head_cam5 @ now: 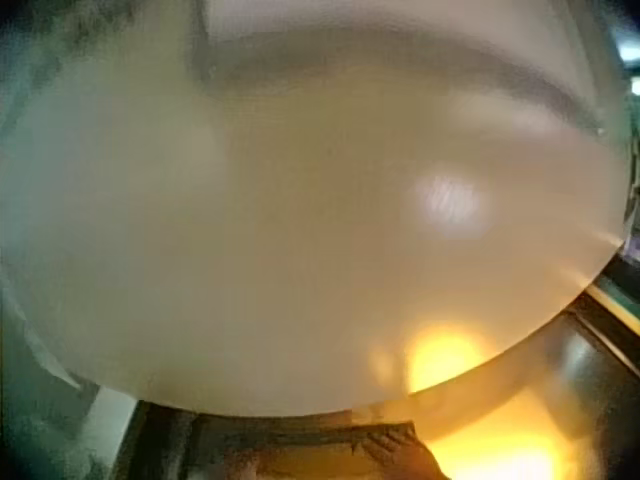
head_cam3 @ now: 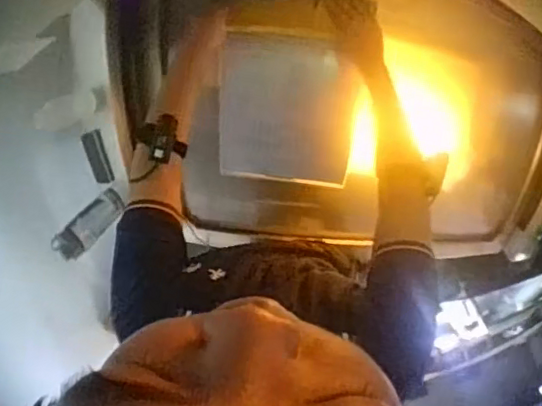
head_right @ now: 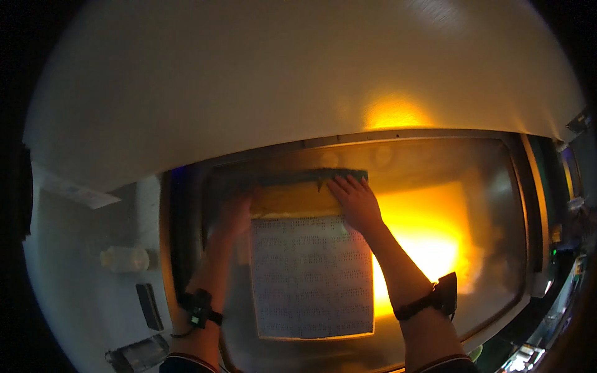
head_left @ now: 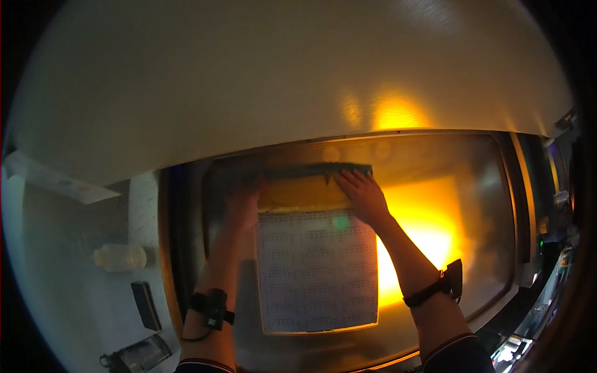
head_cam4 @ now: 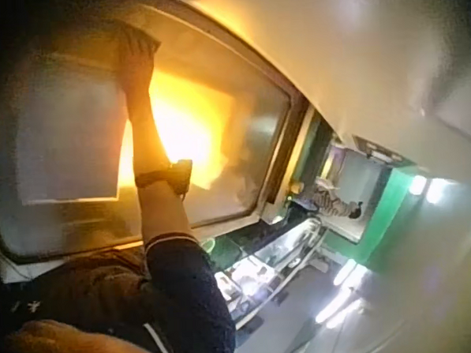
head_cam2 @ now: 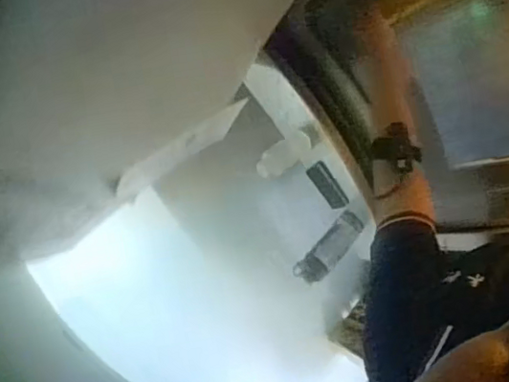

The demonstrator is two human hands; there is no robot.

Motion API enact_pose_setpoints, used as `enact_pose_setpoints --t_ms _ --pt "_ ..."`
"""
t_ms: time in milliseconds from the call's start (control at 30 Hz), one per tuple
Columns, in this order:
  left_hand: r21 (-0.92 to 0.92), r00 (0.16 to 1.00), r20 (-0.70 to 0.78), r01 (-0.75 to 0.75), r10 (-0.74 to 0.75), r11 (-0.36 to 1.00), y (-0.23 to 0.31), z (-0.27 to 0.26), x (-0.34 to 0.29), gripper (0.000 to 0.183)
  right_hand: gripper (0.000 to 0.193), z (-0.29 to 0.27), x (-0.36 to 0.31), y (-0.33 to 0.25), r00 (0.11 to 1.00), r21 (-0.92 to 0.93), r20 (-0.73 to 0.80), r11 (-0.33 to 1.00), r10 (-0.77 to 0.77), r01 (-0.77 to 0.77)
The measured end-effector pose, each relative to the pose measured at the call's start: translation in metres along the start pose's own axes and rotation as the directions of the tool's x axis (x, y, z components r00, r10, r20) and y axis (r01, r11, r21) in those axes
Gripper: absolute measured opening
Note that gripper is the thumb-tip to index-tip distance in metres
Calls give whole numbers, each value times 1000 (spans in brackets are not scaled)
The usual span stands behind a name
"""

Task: Operating an LED exposure machine to process circuit board panels.

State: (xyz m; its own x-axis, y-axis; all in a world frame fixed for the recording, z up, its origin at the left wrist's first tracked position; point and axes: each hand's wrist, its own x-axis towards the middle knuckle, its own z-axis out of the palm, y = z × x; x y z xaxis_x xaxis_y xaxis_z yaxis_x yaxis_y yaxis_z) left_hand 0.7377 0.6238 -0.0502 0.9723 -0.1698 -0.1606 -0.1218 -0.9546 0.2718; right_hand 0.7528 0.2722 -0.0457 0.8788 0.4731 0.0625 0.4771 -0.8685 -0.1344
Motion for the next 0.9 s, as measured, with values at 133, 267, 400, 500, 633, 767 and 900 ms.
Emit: enact_pose_setpoints --t_ms 133,267,400,500,633,767,900 --pt "23 998 -52 -28 29 999 -6 -13 24 68 58 6 31 10 998 44 -67 999 21 -18" --pt "154 991 -130 -15 35 988 4 -14 24 76 53 10 31 9 995 -32 -102 999 5 -9" --pt "168 998 45 46 -54 985 23 -11 -35 79 57 21 -32 -20 995 36 -95 999 30 -27" --pt "179 980 158 92 -121 980 69 -33 -114 81 59 -6 -112 -54 1000 2 -18 1000 -3 3" --pt "-125 825 532 298 -189 946 115 -21 -281 58 62 -77 -286 -106 959 79 267 994 -97 78" --pt "162 733 679 -181 24 970 181 18 -448 75 59 -73 -477 -125 915 268 337 954 -221 132" --pt "106 830 557 -113 36 988 173 40 -461 82 55 -77 -481 -136 922 223 335 967 -196 125"
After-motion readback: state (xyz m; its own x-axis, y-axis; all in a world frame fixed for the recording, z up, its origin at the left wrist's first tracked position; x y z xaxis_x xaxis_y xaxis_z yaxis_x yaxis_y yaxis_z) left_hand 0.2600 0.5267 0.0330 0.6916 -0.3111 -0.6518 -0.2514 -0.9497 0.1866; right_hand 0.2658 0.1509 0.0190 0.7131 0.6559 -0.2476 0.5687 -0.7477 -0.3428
